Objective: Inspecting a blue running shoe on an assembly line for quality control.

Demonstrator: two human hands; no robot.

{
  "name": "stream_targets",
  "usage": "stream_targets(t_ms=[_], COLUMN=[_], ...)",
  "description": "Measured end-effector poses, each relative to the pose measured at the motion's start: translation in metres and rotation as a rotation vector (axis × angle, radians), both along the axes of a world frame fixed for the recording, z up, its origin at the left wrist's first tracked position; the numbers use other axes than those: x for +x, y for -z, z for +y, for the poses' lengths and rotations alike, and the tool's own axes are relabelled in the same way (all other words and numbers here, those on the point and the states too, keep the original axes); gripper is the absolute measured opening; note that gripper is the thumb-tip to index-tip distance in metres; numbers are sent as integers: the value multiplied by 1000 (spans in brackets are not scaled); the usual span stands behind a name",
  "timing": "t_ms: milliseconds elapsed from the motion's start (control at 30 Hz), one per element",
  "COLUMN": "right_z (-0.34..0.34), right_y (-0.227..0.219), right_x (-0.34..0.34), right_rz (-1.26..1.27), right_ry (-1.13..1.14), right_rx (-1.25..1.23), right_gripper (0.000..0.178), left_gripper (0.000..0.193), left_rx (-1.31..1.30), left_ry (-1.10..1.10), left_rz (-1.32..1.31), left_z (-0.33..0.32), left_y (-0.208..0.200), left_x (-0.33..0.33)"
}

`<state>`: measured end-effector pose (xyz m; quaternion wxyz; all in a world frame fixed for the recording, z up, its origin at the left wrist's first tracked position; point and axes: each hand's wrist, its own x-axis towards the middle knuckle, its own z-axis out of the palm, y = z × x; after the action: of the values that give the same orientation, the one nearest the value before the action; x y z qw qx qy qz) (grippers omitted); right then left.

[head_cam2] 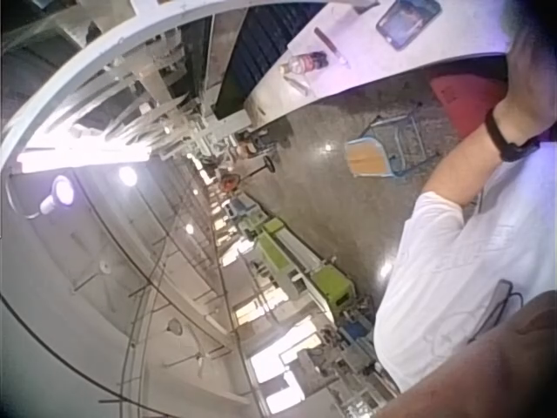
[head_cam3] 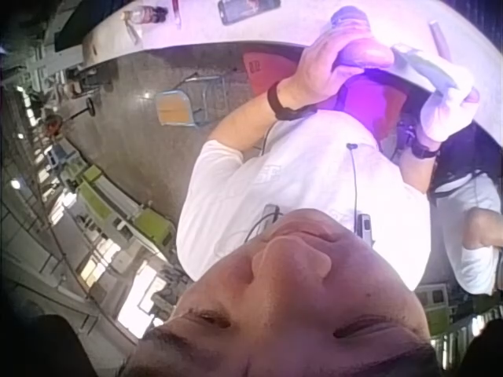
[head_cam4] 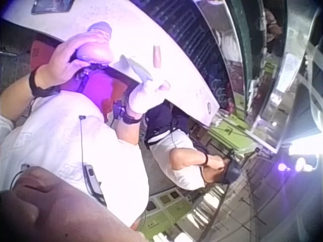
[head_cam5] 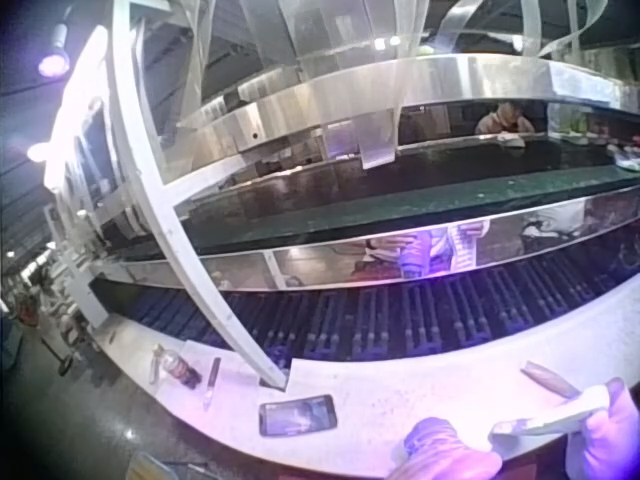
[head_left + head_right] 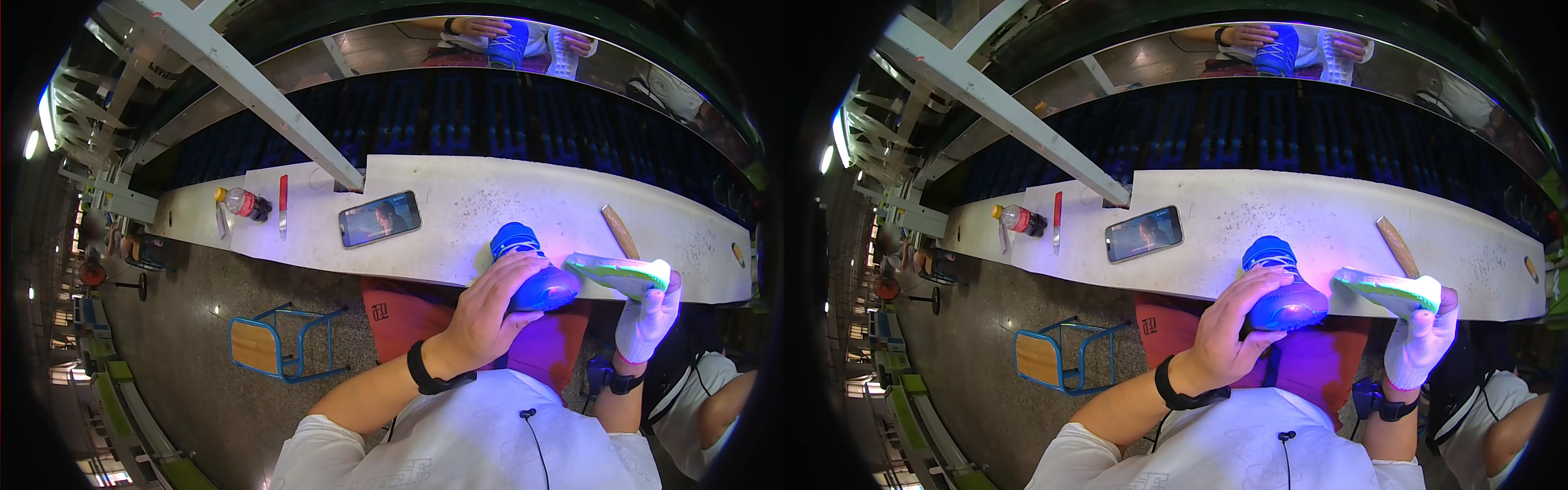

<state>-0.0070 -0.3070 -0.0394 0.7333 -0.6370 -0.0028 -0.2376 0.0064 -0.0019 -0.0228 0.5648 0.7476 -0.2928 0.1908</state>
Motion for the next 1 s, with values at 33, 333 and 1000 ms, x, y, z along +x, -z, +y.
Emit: stream_targets(t_ms=[33,333,1000], right_z=[0,27,103], right_y=[-1,-45,-35], right_x=[1,-6,-14], right_rz=[-17,6,35], right_ry=[-6,-309,-511], right_rx=[17,-85,36], right_gripper=[61,58,44], left_gripper=[65,47,41], left_rx=[-2,-56,-85], left_ry=[0,-30,20], left_rz=[-6,-110,121], left_z=[0,-3,10], left_y=[0,-4,-21], left_x=[0,-1,-38])
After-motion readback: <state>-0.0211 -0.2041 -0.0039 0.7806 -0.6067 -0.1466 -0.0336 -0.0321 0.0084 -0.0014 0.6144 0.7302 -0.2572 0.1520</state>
